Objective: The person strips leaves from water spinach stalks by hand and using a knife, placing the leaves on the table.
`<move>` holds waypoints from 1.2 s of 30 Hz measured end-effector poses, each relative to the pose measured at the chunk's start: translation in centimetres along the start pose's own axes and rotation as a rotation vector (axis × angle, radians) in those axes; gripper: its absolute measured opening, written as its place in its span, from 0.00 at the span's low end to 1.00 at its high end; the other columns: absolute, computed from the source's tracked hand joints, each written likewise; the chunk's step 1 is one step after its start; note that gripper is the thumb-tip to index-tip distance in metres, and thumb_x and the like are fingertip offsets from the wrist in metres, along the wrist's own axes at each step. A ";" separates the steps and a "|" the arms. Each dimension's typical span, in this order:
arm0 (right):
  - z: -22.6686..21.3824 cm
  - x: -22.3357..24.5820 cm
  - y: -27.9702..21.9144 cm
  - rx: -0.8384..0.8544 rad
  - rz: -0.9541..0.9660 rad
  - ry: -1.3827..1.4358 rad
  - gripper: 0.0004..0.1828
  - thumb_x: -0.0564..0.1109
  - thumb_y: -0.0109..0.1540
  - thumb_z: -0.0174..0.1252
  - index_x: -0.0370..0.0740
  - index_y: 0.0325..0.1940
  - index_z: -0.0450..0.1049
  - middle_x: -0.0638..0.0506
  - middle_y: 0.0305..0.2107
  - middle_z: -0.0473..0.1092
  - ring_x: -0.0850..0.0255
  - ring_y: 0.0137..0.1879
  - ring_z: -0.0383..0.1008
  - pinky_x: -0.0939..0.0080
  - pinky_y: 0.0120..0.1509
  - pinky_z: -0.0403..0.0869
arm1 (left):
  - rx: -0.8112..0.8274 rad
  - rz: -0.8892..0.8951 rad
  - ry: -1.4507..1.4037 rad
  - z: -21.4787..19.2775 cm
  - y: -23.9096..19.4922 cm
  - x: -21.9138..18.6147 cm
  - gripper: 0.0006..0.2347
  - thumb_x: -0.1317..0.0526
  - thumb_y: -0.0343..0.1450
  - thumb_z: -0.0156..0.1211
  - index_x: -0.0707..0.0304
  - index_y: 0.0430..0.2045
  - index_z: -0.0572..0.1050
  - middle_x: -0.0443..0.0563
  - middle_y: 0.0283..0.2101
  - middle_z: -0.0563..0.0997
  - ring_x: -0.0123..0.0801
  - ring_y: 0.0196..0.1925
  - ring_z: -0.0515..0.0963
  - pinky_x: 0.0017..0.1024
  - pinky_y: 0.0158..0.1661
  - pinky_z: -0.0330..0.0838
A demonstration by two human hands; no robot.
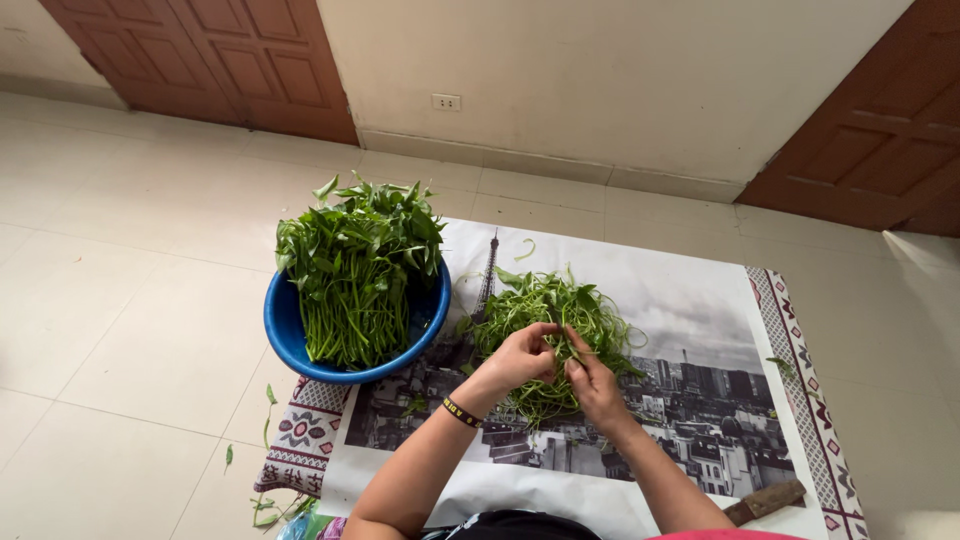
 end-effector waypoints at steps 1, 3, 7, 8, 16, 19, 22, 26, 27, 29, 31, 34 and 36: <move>0.0 -0.3 0.5 0.003 -0.002 0.001 0.34 0.48 0.70 0.46 0.57 0.82 0.52 0.52 0.28 0.64 0.68 0.27 0.59 0.65 0.31 0.65 | 0.062 0.020 0.069 0.1 -0.2 -0.4 0.30 0.71 0.67 0.53 0.75 0.69 0.58 0.51 0.32 0.78 0.29 0.32 0.80 0.26 0.36 0.79; 0.1 -0.8 1.5 0.056 -0.014 0.261 0.35 0.48 0.68 0.43 0.55 0.80 0.48 0.59 0.30 0.66 0.72 0.27 0.59 0.68 0.28 0.66 | 0.130 0.029 0.053 0.1 -0.4 -0.7 0.33 0.71 0.66 0.52 0.73 0.71 0.53 0.51 0.33 0.77 0.30 0.32 0.80 0.27 0.37 0.79; 0.1 -2.9 2.7 0.063 0.055 0.430 0.30 0.49 0.68 0.41 0.55 0.77 0.53 0.58 0.28 0.66 0.71 0.26 0.61 0.70 0.29 0.66 | 0.290 0.025 -0.148 0.3 -0.1 -0.1 0.36 0.69 0.69 0.53 0.69 0.75 0.44 0.50 0.37 0.77 0.30 0.36 0.80 0.28 0.41 0.78; 0.2 -3.4 3.1 0.089 0.045 0.521 0.16 0.50 0.73 0.41 0.45 0.64 0.59 0.56 0.28 0.66 0.70 0.27 0.61 0.69 0.30 0.66 | 0.277 0.027 -0.147 0.1 0.0 0.1 0.36 0.69 0.69 0.53 0.69 0.75 0.44 0.50 0.37 0.77 0.30 0.36 0.80 0.28 0.41 0.78; 0.2 -9.8 5.7 0.050 0.358 0.757 0.09 0.51 0.73 0.44 0.44 0.47 0.60 0.50 0.26 0.68 0.66 0.22 0.60 0.65 0.22 0.61 | -0.335 0.337 0.592 -5.2 -1.2 -1.4 0.16 0.66 0.72 0.59 0.65 0.54 0.79 0.56 0.46 0.81 0.36 0.44 0.83 0.33 0.46 0.79; -0.2 -10.4 5.5 -0.008 0.400 0.770 0.11 0.52 0.72 0.43 0.42 0.49 0.58 0.49 0.26 0.69 0.66 0.22 0.61 0.64 0.22 0.62 | -0.820 0.192 0.893 -11.4 -3.3 -2.0 0.07 0.63 0.72 0.58 0.63 0.40 0.79 0.57 0.39 0.84 0.43 0.39 0.84 0.38 0.42 0.79; -0.5 -9.3 5.0 -0.018 0.397 0.735 0.11 0.51 0.71 0.41 0.48 0.55 0.61 0.51 0.26 0.68 0.67 0.22 0.60 0.66 0.23 0.62 | -1.041 -0.028 1.072 -18.1 -4.7 0.2 0.11 0.61 0.71 0.58 0.63 0.45 0.76 0.61 0.36 0.83 0.51 0.38 0.84 0.46 0.40 0.78; -0.2 -7.9 4.4 0.010 0.382 0.729 0.16 0.50 0.71 0.39 0.47 0.62 0.60 0.51 0.26 0.67 0.68 0.23 0.60 0.66 0.23 0.62 | -1.166 -0.229 1.269 -25.1 -4.9 4.2 0.07 0.66 0.74 0.52 0.62 0.41 0.77 0.62 0.37 0.82 0.52 0.38 0.84 0.47 0.37 0.79; 0.0 -7.6 4.4 0.023 0.377 0.719 0.20 0.50 0.71 0.39 0.49 0.67 0.60 0.51 0.26 0.67 0.69 0.23 0.59 0.67 0.23 0.62 | -1.165 -0.207 1.281 -25.9 -5.0 4.7 0.06 0.66 0.73 0.53 0.62 0.37 0.78 0.60 0.37 0.82 0.52 0.39 0.84 0.46 0.38 0.79; 0.2 -7.1 4.3 0.032 0.384 0.705 0.21 0.50 0.71 0.39 0.47 0.68 0.58 0.51 0.26 0.67 0.68 0.22 0.59 0.67 0.23 0.62 | -1.166 -0.185 1.293 -26.2 -5.2 4.8 0.05 0.65 0.71 0.54 0.62 0.32 0.79 0.59 0.38 0.82 0.52 0.39 0.84 0.45 0.39 0.80; 0.4 -6.5 4.2 0.038 0.395 0.691 0.23 0.50 0.71 0.39 0.45 0.70 0.56 0.51 0.26 0.67 0.68 0.22 0.59 0.66 0.23 0.62 | -1.202 -0.120 1.263 -24.7 -5.8 4.2 0.07 0.61 0.73 0.55 0.62 0.29 0.79 0.58 0.36 0.82 0.50 0.37 0.84 0.43 0.38 0.79; 0.8 -5.1 3.7 0.060 0.385 0.656 0.26 0.49 0.70 0.37 0.52 0.74 0.53 0.51 0.25 0.66 0.68 0.22 0.58 0.67 0.22 0.61 | -1.181 0.116 1.270 -19.7 -5.8 1.5 0.06 0.61 0.73 0.56 0.62 0.30 0.78 0.58 0.35 0.82 0.48 0.31 0.83 0.41 0.32 0.79; 1.0 -3.8 3.4 0.098 0.305 0.661 0.28 0.48 0.70 0.35 0.51 0.76 0.51 0.51 0.26 0.66 0.69 0.22 0.58 0.68 0.23 0.62 | -1.012 0.224 1.116 -15.9 -5.1 0.3 0.06 0.62 0.75 0.57 0.65 0.31 0.77 0.57 0.34 0.81 0.41 0.30 0.82 0.36 0.32 0.78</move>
Point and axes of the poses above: each hand's wrist, its own y-axis towards the middle knuckle, its own z-axis out of the palm, x = y × z, the point moved 5 cm from there along y, towards the middle knuckle
